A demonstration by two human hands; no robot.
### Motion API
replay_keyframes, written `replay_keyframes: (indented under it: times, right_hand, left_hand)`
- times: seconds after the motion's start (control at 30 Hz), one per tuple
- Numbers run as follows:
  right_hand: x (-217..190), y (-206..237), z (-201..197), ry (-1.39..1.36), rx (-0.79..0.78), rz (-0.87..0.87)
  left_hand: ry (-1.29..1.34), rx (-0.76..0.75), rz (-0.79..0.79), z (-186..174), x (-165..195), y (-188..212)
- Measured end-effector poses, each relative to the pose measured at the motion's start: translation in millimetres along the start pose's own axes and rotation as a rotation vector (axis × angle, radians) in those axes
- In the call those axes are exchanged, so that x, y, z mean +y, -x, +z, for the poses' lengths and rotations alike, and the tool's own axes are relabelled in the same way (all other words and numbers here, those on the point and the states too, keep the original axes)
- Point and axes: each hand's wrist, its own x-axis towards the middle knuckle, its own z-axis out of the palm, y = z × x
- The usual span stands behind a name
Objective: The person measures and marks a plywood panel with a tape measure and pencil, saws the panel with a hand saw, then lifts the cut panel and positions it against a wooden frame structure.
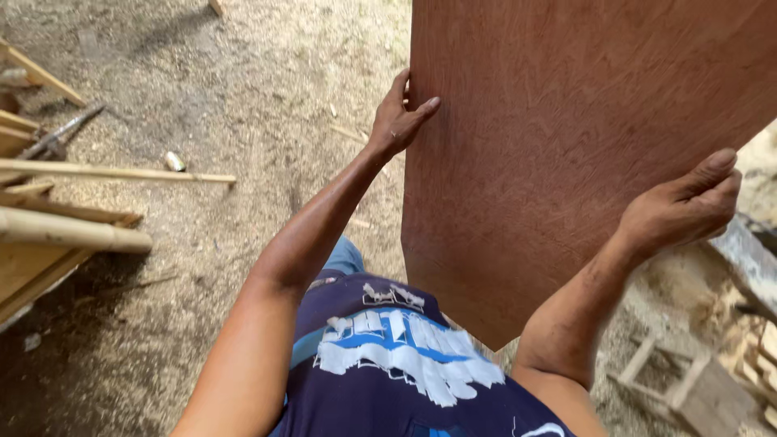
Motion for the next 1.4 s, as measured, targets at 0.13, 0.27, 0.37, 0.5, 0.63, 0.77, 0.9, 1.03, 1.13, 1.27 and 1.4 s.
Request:
replay_keyframes:
  times: [0.13,0.27,0.37,0.5,0.63,0.77,0.9,1.03,1.13,1.27,1.4]
  right_hand:
    - [-30.3,-41.4,103.8,-0.015,0.011,0.026]
    - [-63.9,-66.0,200.0,-0.154,0.105,-0.182]
    - [-84.6,-86.7,274.2,-0.186,0.072,-0.11]
    - [-92.9,-125.0,372.7,-0.114,0.075,-0.045]
    - [-88.5,-149.7,465.2,-0.05,0.006,0.283]
    - [-89.1,-163.7,573.8,0.039,0.007,0.088]
    - [-91.1,-185.5,703.8,-0.129,0.015,0.16]
    - [-86.1,-220.6,826.3,-0.136,-0.025,0.138]
    - [-84.1,-257.9,919.6,-0.171,-0.021,0.175]
    - [-84.1,-299.2,1028.4,-0.137,-0.081,0.144]
    - [-83.8,-326.2,1132.4,-0.178,-0.087,0.114]
  left_hand:
    - [-0.045,0.024,0.011,-17.6,-8.4,-122.1]
    - [-0.029,-0.001,0.168,-25.4,-29.5,-249.2]
    - [-0.033,0.0,0.033,-29.0,-28.1,-339.9]
    - [-0.05,-0.028,0.077,-42.5,-6.8,-449.5]
    - [-0.084,0.015,0.113,-59.6,0.7,-541.6]
    - [-0.175,0.01,0.057,-85.7,-9.4,-635.7]
    - [-0.15,0.058,0.025,-106.9,-21.9,-738.5]
    - [-0.104,0.072,-0.104,-108.0,-24.8,-837.0]
    - [-0.164,0.124,-0.004,-117.2,-11.2,-930.2]
    - [-0.173,0.153,0.037,-129.9,-10.1,-1017.5]
    - [-0.117,0.136,-0.024,-138.3,-21.7,-1112.0]
